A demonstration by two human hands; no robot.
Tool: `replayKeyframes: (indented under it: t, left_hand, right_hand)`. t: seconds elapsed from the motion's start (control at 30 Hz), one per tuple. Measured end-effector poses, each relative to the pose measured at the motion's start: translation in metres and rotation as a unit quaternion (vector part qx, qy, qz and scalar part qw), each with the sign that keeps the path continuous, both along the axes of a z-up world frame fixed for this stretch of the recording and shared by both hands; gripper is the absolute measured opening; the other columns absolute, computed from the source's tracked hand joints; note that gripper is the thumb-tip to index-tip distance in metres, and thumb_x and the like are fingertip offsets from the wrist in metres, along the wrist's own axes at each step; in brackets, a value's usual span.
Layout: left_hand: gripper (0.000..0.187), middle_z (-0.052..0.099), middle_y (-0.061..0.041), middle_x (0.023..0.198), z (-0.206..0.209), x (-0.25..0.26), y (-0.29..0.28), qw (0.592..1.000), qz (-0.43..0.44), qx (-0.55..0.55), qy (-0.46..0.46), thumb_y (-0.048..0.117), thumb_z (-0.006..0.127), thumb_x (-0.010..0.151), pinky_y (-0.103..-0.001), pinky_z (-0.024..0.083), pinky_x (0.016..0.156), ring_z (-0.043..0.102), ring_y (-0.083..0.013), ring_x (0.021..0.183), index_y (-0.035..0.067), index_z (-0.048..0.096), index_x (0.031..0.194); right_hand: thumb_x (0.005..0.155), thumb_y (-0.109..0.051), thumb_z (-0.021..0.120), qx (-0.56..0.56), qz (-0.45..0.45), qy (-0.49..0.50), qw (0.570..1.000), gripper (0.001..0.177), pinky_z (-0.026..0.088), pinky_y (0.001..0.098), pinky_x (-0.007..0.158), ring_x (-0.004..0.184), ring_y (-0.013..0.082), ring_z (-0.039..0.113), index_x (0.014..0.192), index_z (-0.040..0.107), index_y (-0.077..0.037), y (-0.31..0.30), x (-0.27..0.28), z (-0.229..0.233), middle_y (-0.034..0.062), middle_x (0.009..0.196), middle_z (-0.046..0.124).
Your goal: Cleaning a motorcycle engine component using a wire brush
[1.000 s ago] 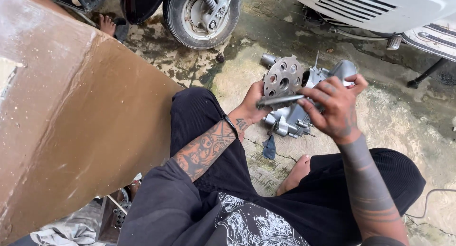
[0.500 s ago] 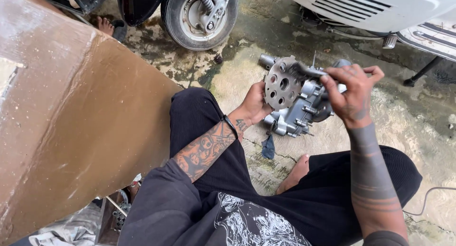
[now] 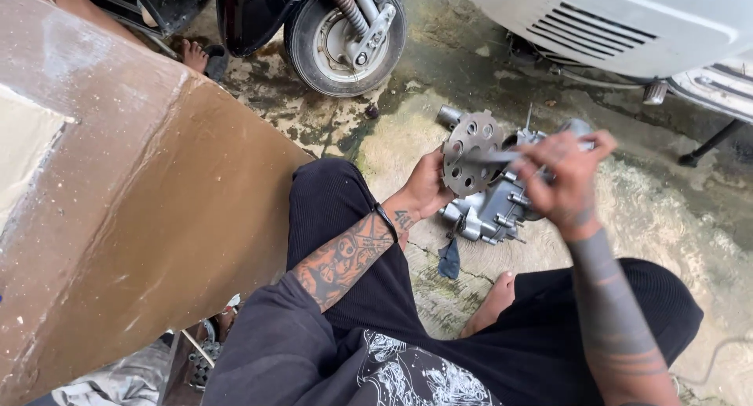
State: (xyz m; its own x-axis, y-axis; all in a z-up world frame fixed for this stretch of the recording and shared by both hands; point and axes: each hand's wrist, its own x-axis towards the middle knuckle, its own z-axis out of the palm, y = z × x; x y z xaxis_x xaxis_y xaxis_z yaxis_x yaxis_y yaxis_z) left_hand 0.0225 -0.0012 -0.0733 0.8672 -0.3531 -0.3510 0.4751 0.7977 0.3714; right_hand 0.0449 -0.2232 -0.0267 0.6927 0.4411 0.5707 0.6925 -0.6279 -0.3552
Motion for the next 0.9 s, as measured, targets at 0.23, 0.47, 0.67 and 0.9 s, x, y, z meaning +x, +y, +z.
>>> replayKeyframes:
  t: [0.23,0.47,0.67,0.9]
  left_hand:
    - [0.027,0.073,-0.016,0.094,-0.034,0.009,0.007,1.000,-0.006,0.018,-0.017,0.032,0.061,0.096,-0.045,0.061,0.067,0.073,-0.0305,0.081,0.007,0.068,0.100]
    - [0.042,0.067,-0.026,0.122,-0.043,0.002,0.027,0.998,-0.036,0.033,-0.043,0.032,0.043,0.108,-0.052,0.058,0.085,0.066,-0.0396,0.108,0.001,0.066,0.124]
    - [0.032,0.063,-0.022,0.119,-0.034,0.002,0.021,0.995,-0.037,0.033,-0.081,0.021,0.050,0.101,-0.052,0.057,0.090,0.064,-0.0361,0.107,0.001,0.062,0.123]
    - [0.039,0.067,-0.019,0.125,-0.040,-0.006,0.005,0.999,-0.037,0.036,-0.008,0.028,0.055,0.099,-0.050,0.054,0.097,0.066,-0.0318,0.111,0.002,0.064,0.127]
  right_hand:
    - [0.112,-0.041,0.064,-0.031,-0.092,0.013,0.995,0.031,0.021,0.0405,0.106,0.089,0.0183,0.054,0.106,0.081,-0.016,-0.029,0.017,-0.030,-0.0018,0.085,0.063]
    - [0.103,-0.034,0.064,-0.045,0.060,-0.043,0.996,0.021,0.021,0.0461,0.095,0.087,0.0207,0.061,0.109,0.078,-0.020,0.029,-0.026,0.032,-0.0013,0.090,0.067]
    - [0.112,-0.034,0.068,-0.042,-0.084,-0.110,0.989,0.023,0.022,0.0408,0.105,0.090,0.0186,0.058,0.104,0.083,-0.017,-0.004,-0.005,0.009,-0.0014,0.093,0.073]
    - [0.107,-0.036,0.066,-0.033,-0.001,-0.060,0.998,0.025,0.019,0.0411,0.105,0.090,0.0214,0.059,0.107,0.081,-0.016,-0.006,-0.004,0.000,-0.0006,0.089,0.067]
